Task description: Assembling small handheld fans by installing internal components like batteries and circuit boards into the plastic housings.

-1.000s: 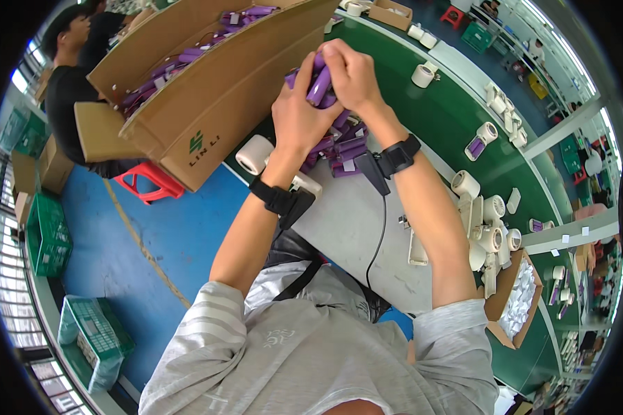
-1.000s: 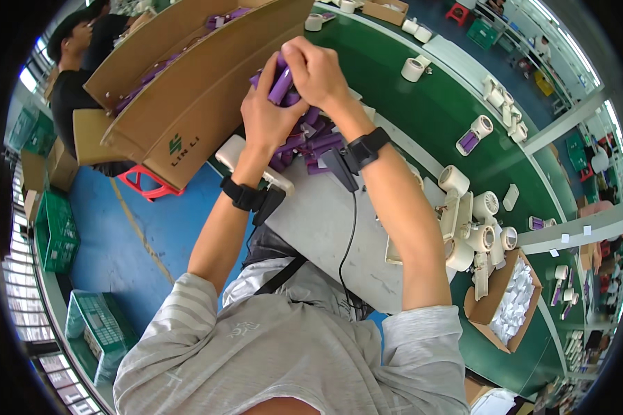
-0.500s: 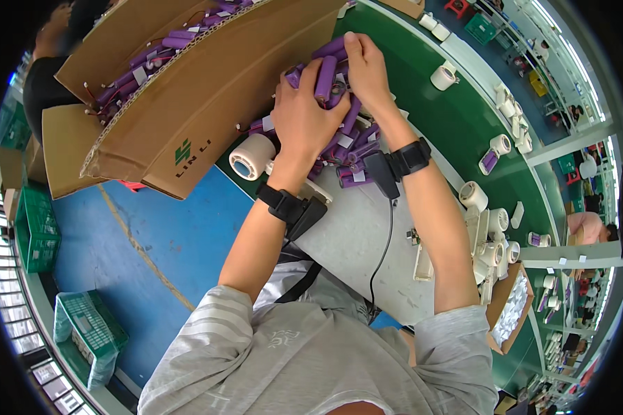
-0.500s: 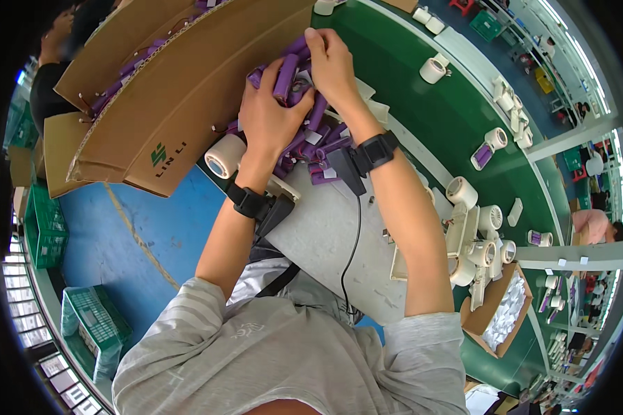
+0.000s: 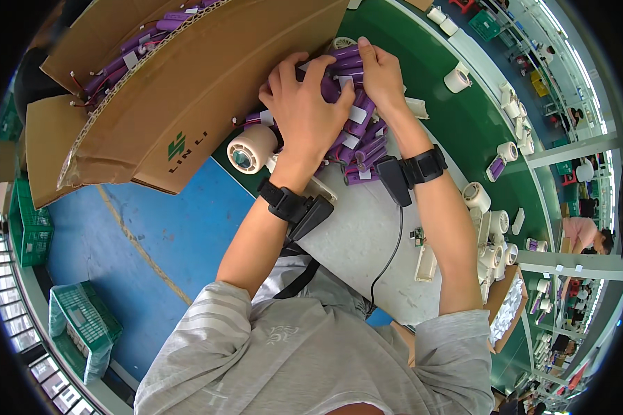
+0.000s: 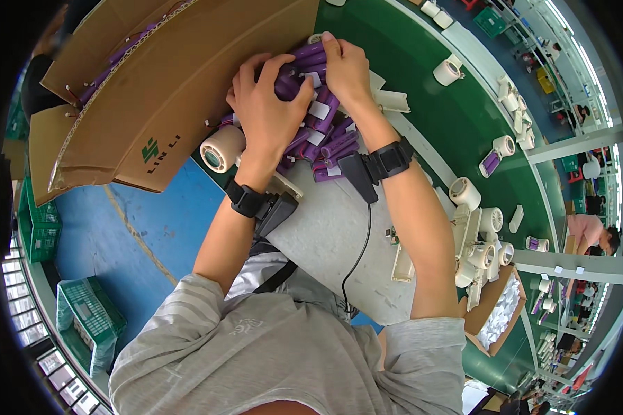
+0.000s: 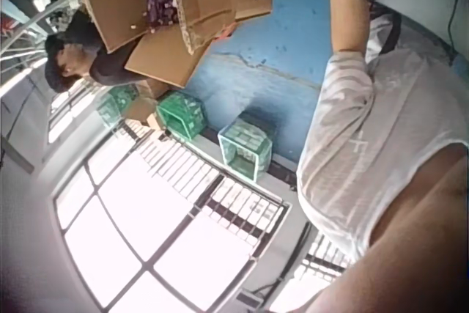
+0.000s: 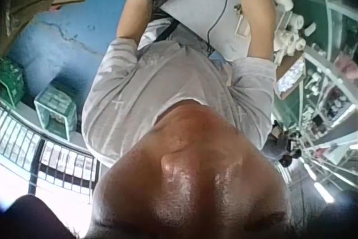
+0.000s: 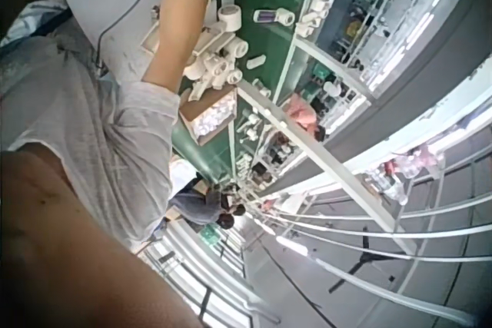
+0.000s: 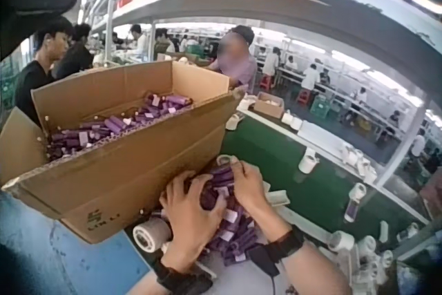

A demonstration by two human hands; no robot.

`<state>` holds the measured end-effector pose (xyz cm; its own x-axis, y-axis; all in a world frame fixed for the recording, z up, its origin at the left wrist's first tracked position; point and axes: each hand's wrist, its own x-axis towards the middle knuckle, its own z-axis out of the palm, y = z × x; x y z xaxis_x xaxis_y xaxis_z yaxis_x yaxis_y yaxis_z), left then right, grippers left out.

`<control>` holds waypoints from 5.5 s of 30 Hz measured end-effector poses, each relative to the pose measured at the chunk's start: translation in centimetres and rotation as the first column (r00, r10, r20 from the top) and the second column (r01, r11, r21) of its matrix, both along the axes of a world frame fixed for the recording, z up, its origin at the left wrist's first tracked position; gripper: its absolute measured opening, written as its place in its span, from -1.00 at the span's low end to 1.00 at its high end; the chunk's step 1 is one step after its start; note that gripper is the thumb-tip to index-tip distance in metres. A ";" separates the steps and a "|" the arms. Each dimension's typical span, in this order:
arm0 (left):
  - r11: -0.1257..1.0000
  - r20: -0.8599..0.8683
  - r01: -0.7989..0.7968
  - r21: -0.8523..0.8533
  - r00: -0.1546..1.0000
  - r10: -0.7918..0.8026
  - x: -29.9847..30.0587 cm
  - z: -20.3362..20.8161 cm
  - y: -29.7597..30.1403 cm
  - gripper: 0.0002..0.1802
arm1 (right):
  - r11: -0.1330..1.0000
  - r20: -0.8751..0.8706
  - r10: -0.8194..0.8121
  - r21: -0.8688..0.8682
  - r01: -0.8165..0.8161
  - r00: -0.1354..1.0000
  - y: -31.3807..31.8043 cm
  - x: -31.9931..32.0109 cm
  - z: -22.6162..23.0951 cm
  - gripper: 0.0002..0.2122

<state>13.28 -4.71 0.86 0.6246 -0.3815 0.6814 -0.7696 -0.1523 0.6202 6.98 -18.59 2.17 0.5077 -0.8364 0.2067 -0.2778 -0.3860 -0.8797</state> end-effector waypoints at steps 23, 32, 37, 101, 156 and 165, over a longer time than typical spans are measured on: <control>0.998 0.012 -0.057 0.014 0.998 0.057 0.2 0.0 0.1 -0.78 | 0.822 0.249 -0.065 0.562 -0.090 0.966 0.9 -5.6 5.0 -0.62; 0.965 0.141 0.123 -0.233 0.986 -0.091 0.4 1.0 0.3 -0.90 | 0.720 0.665 -0.524 0.679 -0.140 0.532 -9.3 -16.8 8.5 -0.77; 0.910 0.196 0.257 -0.326 0.960 -0.200 0.0 2.3 1.2 -0.88 | 0.802 0.615 -0.498 0.595 0.054 0.612 -12.5 -22.0 8.2 -0.80; 0.190 -0.570 0.982 -0.002 0.155 -0.807 -8.5 -3.1 10.3 -0.85 | 0.988 -0.610 0.061 0.150 0.039 0.790 7.2 -23.1 12.3 -0.51; -0.145 -0.424 0.970 0.196 -0.049 -0.904 -11.6 -1.8 1.4 -0.73 | 0.909 0.196 -0.293 0.360 0.209 0.936 17.8 -28.4 -1.8 -0.90; -0.165 -0.504 0.975 0.146 -0.070 -0.861 -11.4 -1.6 1.5 -0.70 | 0.969 -0.174 -0.234 -0.127 0.214 0.957 18.5 -26.6 -0.9 -0.97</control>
